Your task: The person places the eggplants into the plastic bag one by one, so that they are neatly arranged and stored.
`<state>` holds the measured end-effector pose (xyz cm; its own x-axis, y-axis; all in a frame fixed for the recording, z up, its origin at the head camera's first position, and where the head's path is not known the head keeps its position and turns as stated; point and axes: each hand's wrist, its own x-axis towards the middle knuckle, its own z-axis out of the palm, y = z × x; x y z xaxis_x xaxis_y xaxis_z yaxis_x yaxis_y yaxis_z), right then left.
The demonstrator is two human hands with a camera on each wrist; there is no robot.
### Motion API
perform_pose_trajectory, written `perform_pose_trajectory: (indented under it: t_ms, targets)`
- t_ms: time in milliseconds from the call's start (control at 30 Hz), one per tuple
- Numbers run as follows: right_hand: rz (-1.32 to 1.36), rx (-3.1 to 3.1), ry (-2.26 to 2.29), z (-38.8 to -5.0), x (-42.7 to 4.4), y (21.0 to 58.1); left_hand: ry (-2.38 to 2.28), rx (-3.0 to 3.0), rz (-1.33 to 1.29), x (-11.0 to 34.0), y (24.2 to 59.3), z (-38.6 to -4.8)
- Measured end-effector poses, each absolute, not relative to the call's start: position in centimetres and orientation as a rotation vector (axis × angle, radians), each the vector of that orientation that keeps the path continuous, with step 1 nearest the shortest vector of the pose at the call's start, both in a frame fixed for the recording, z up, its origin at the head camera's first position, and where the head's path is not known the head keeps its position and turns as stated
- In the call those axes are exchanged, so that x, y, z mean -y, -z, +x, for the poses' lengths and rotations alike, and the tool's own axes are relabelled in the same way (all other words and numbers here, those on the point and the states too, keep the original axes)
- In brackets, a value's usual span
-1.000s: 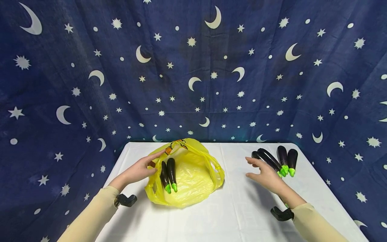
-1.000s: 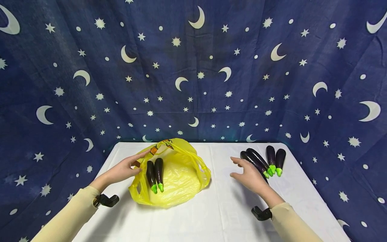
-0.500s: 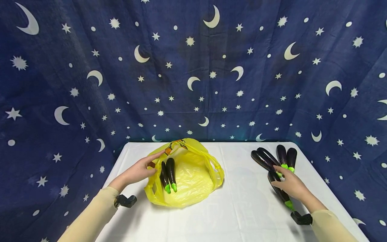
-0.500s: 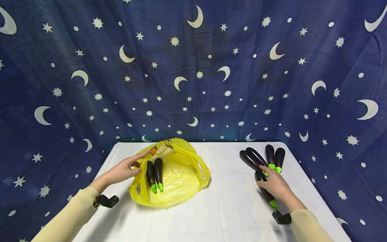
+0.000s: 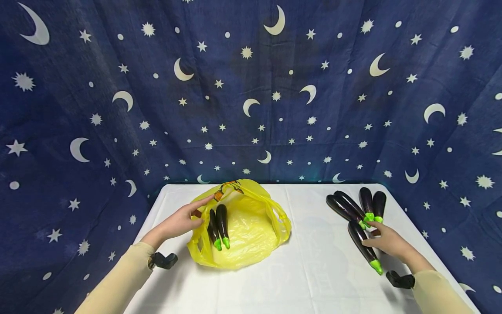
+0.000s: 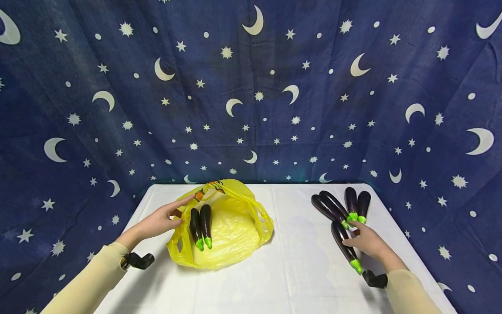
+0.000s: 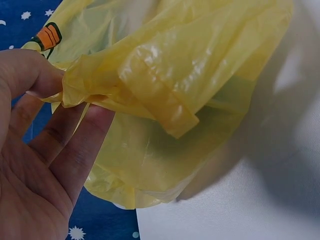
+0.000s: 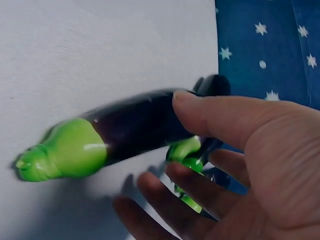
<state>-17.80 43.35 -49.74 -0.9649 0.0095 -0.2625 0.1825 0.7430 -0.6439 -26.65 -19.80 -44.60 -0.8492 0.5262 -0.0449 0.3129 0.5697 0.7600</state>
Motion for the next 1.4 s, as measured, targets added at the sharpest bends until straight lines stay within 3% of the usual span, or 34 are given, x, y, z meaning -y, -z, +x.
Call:
perform_pose_trajectory:
  t_ms: [533, 1400]
  targets:
    - [0.314, -2.299, 1.423, -17.5, -46.6, 50.8, -1.148, -2.531, 0.711, 19.7, 44.5, -26.7]
    - [0.21, -2.246, 1.476, -17.6, -46.4, 51.3, -1.145, -2.53, 0.69, 19.7, 44.4, -26.4]
